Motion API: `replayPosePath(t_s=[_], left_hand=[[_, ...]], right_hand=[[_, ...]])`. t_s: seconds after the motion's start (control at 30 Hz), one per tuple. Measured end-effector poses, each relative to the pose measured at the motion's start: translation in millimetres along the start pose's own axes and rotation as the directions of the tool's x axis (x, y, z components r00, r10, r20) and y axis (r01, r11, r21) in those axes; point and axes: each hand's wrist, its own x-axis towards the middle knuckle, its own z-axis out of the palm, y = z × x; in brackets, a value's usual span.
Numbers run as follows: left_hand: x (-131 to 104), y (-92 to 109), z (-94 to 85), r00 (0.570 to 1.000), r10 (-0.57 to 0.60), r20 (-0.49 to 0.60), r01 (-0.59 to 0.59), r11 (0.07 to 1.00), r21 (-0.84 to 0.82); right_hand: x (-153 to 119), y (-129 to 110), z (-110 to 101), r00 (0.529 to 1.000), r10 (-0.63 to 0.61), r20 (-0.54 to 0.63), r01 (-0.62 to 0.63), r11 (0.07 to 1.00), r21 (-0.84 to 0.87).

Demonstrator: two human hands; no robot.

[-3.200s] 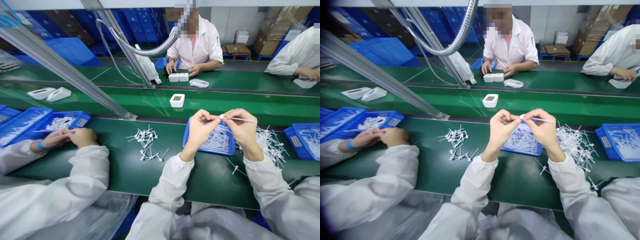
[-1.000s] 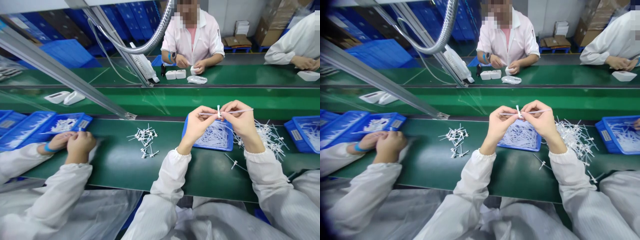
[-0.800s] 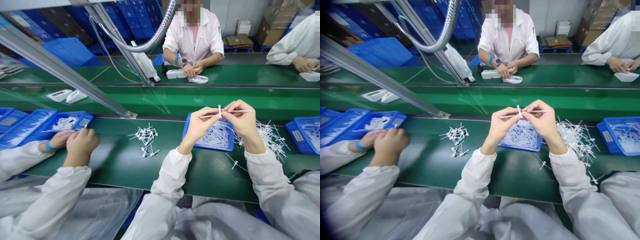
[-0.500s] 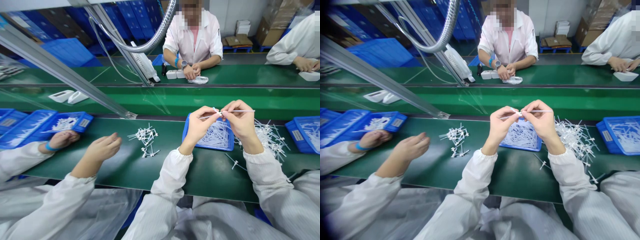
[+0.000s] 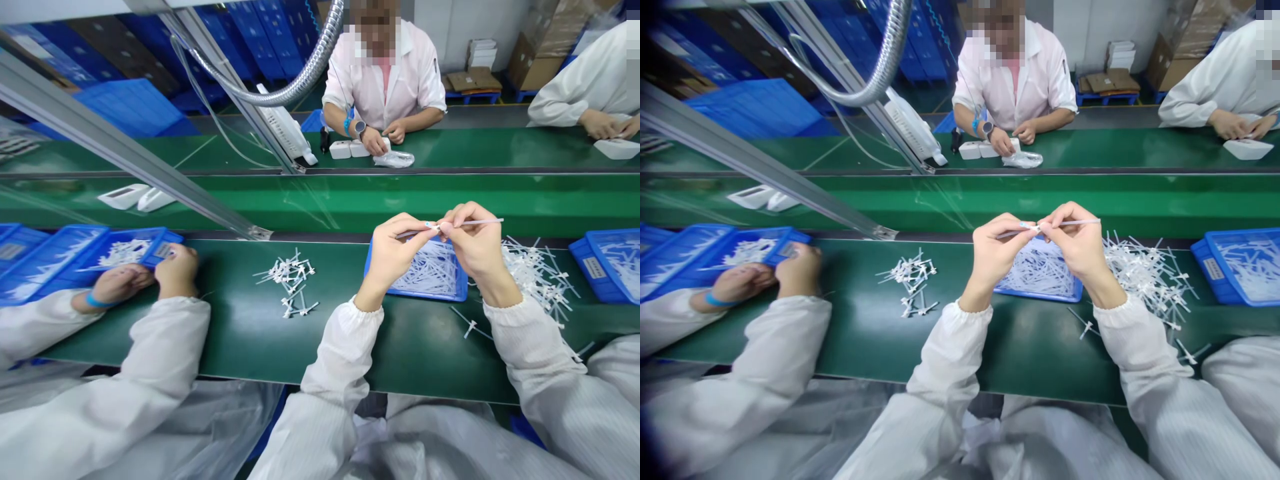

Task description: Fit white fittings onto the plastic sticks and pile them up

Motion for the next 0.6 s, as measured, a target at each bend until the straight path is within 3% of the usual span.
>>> replayPosePath(t_s=[0.33, 0.47, 0.6], left_hand=[[1, 14, -7.5, 0.998, 0.016, 0.068, -0.021, 0.996, 0.082], [3, 15, -8.9, 0.995, -0.061, 0.081, 0.060, 0.998, 0.016], [0, 12, -13.9, 0.979, -0.161, 0.126, 0.166, 0.986, -0.031]], right_hand=[[-2, -4, -7, 0.990, -0.112, 0.087, 0.121, 0.986, -0.113], [-3, -6, -9, 0.975, -0.181, 0.129, 0.205, 0.956, -0.208], [-2, -10, -14, 0.985, -0.044, 0.169, 0.085, 0.965, -0.246]])
